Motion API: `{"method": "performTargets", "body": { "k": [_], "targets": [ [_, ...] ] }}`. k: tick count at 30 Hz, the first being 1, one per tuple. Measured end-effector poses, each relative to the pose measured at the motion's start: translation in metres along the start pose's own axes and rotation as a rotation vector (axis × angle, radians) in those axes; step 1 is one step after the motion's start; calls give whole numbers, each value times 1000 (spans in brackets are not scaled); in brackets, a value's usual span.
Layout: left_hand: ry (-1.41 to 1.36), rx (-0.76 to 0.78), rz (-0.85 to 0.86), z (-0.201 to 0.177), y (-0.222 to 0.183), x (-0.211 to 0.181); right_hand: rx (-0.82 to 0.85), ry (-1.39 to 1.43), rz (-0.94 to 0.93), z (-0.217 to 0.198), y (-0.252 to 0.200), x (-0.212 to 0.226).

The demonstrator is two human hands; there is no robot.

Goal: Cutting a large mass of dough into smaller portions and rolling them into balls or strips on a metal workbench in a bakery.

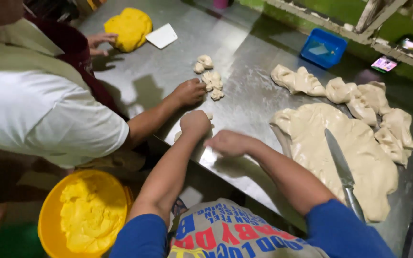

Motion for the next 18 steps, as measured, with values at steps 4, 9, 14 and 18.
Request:
{"method": "performTargets", "body": {
  "k": [4, 9, 14, 18],
  "targets": [
    [-239, -91, 196, -4, -9, -2, -520, -288, 91, -64, -2, 19],
    [-824, -120, 458, -9, -28, 7, -898, -47, 119, -33, 15, -24],
    [-555, -61, 423, 67, 12, 6, -832, -260, 233, -28, 18, -39],
    [-169, -42, 352, 30, 3, -26, -605, -300, 483, -47, 9, 4]
  ]
}}
Point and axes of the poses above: each hand's wrist, its own y-axis towards the middle knuckle, its own z-axis out of the palm, x = y × z, the point moved 9 cm from there along y, towards the middle knuckle, and after that the axes turned 7 degrees about z, right-handed, at the moved point
